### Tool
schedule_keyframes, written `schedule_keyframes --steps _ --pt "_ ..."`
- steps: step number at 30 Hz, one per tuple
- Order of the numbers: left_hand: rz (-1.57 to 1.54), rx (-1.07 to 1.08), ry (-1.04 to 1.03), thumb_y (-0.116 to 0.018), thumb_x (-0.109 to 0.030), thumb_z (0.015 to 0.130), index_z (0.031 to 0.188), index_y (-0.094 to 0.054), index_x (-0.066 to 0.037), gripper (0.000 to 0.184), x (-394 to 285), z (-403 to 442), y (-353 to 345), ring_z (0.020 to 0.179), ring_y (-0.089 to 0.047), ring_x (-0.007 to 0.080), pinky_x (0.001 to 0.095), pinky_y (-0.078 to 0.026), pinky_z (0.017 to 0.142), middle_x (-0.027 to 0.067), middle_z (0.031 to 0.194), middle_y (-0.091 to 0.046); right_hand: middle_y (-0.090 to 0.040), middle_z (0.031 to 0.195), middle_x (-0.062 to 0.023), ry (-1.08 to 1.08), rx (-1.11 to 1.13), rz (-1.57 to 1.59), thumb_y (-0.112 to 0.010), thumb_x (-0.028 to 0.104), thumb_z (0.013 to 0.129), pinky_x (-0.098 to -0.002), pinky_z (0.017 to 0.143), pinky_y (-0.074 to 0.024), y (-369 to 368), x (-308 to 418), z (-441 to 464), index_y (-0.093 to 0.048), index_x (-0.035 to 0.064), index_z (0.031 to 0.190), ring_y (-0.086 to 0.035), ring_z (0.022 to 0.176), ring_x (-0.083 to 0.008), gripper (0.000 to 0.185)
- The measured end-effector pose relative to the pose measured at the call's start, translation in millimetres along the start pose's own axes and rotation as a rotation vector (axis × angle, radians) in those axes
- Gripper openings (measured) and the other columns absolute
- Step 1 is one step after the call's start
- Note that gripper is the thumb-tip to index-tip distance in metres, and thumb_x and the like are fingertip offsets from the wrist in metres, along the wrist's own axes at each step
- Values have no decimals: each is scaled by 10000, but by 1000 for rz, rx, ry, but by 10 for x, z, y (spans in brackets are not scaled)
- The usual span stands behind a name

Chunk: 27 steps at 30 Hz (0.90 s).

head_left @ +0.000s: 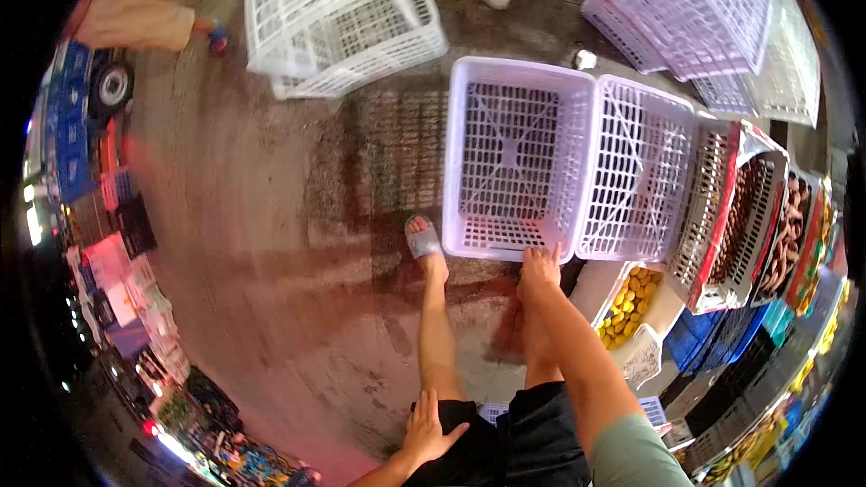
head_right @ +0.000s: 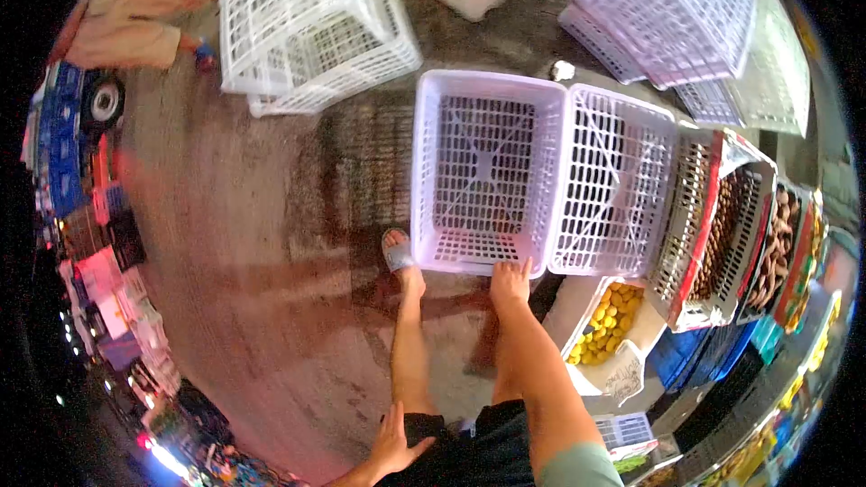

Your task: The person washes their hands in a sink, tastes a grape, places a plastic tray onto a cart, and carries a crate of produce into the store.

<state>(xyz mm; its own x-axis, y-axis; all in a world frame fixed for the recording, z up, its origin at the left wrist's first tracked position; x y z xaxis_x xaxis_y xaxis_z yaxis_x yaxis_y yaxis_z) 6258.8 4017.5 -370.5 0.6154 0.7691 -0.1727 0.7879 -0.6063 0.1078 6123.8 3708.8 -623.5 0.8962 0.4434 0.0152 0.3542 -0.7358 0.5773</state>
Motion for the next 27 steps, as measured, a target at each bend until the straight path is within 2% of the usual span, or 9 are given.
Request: schedule_keyframes --steps 2,8,14,16,18,20,23,26,27 --pt "-5 -85 -53 -568 -650 835 1468 -37 81 1103 9 -32 22 1409 -152 464 516 -185 1144 326 1518 -108 -670 963 -102 107 -30 -43 -454 112 902 -536 1126 -225 -158 55 196 -591 56 1039 -649 941 -286 201" --pt "-56 -195 -117 -578 -646 830 1471 -61 71 1092 15 -75 187 1404 -180 459 512 -199 1137 322 1510 -148 -682 890 -114 264 -202 -117 -498 114 869 -456 952 -390 515 261 -163 -601 65 969 -675 820 -253 152" --pt "-143 -301 -171 -584 -625 833 1472 -147 40 1020 -49 -314 766 1385 -238 450 519 -237 1118 303 1504 -195 -623 732 -210 159 -612 343 -585 318 911 -503 665 -457 2595 324 -746 -595 58 825 -604 701 -411 274" --pt "-139 -404 -220 -604 -603 825 1458 -215 29 976 29 -311 885 1363 -286 448 532 -267 1097 293 1477 -276 -630 714 -196 121 -738 461 -588 350 915 -477 598 -472 3341 256 -903 -577 63 753 -616 655 -378 329" --pt "-320 -509 -331 -576 -602 848 1428 -333 -17 859 158 -313 1096 1339 -345 403 508 -286 1084 253 1453 -348 -631 717 -208 160 -911 328 -590 342 913 -484 616 -471 4147 393 -1196 -575 57 750 -611 670 -403 328" --pt "-413 -613 -382 -585 -567 859 1368 -420 8 785 274 -437 1427 1290 -419 388 459 -330 1068 248 1382 -448 -630 705 -213 83 -811 331 -551 406 922 -493 622 -469 4726 497 -1533 -614 50 807 -607 700 -428 379" --pt "-815 -395 -336 -586 -522 879 1382 -408 6 750 695 -179 1320 1279 -439 384 466 -340 1068 238 1366 -474 -628 661 -158 61 -758 383 -548 405 926 -437 590 -469 5219 444 -2090 -623 40 774 -611 614 -326 402" --pt "-830 -670 -453 -599 -479 900 1282 -540 -28 594 860 -294 1669 1126 -570 310 405 -473 930 169 1241 -591 -597 598 -55 99 -783 603 -572 331 937 -341 524 -446 5575 342 -2676 -606 12 732 -557 544 -141 380" --pt "-912 -560 -412 -589 -499 896 1281 -541 -40 601 889 -297 1756 1195 -505 323 419 -415 995 180 1277 -560 -580 595 -37 112 -811 695 -573 325 945 -314 514 -437 5752 400 -2945 -606 8 734 -548 538 -123 382"
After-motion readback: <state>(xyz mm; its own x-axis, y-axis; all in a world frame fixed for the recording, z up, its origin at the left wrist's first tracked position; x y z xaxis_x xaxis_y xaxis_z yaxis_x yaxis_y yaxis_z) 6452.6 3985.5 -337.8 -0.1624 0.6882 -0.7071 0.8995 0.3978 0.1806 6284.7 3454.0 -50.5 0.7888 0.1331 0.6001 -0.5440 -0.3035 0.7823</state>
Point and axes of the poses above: each hand's wrist, its own z-axis towards the middle knuckle, its own y-axis out of the back of the hand, x = y × z, the point moved 10 cm from there along z, towards the middle knuckle
